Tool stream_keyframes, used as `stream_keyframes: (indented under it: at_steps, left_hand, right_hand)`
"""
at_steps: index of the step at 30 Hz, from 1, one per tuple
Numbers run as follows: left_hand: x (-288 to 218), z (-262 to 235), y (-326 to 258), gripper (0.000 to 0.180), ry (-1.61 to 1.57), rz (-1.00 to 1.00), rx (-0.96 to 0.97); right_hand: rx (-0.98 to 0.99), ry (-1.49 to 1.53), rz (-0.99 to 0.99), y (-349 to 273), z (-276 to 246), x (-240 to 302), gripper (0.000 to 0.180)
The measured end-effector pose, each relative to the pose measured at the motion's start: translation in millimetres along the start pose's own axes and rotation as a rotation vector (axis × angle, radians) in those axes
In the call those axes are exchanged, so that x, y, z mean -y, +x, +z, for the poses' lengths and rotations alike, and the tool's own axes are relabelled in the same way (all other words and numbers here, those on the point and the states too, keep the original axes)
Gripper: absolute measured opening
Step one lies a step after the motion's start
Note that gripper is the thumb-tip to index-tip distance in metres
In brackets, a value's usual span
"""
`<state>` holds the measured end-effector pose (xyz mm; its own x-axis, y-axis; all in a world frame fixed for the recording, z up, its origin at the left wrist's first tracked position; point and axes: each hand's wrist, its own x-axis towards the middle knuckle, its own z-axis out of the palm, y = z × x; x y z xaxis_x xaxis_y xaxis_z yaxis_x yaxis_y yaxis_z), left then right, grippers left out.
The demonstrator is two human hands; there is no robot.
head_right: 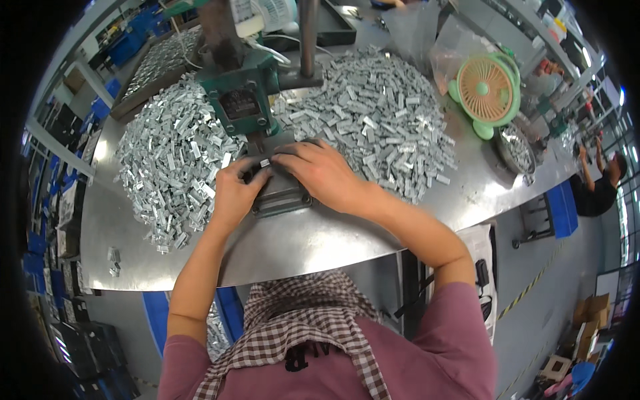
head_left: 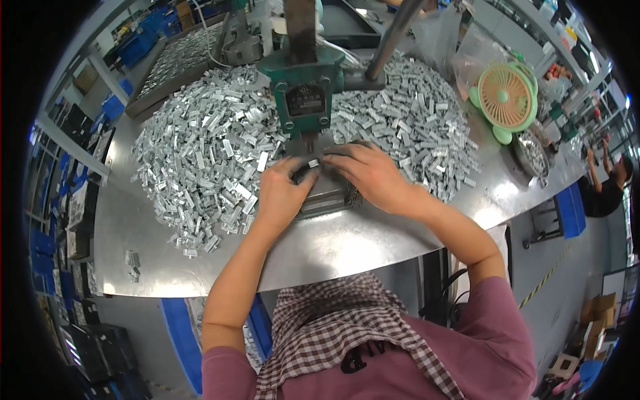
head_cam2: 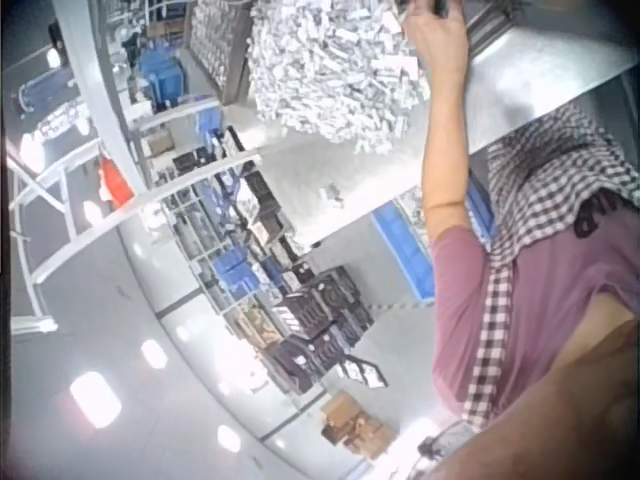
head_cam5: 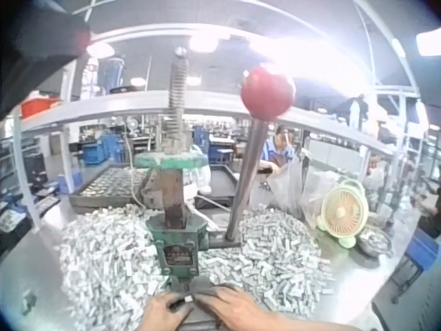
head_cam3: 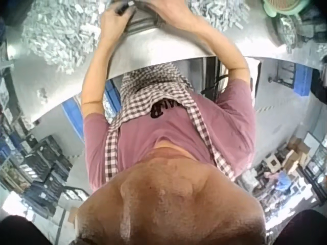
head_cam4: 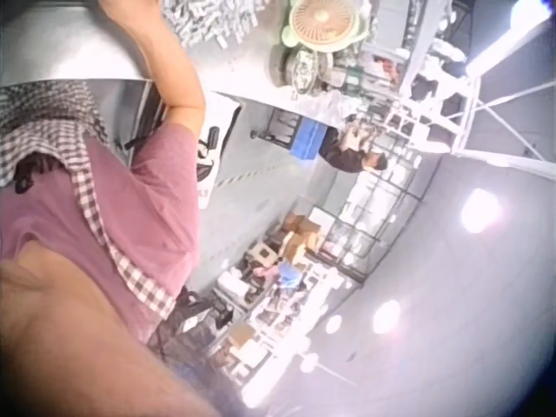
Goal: The person assembles metal components by inserting small pins into metal pieces by hand, pressing them together with a manual press machine, and placing the finished parts into a blue bin.
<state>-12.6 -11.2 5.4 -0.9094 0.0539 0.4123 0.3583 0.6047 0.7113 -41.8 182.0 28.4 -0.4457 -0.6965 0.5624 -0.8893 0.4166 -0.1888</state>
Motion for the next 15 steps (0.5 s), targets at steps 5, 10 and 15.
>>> stream_keyframes:
  at_steps: [5,10,15]
  left_hand:
    - [8,0,4,0.026,0.074,-0.016,-0.081]
    - [9,-2,4,0.029,-0.015,-0.057,-0.098]
    - [15,9,15,0.046,0.097,-0.053,-0.068]
  right_hand:
    - [-0.679,0.287,0.242,36,-84,13,0.032]
    - [-0.648,0.048,0.043,82,-115,40,0.032]
    - [-0.56,-0.076,-0.152,61,-114,33,0.037]
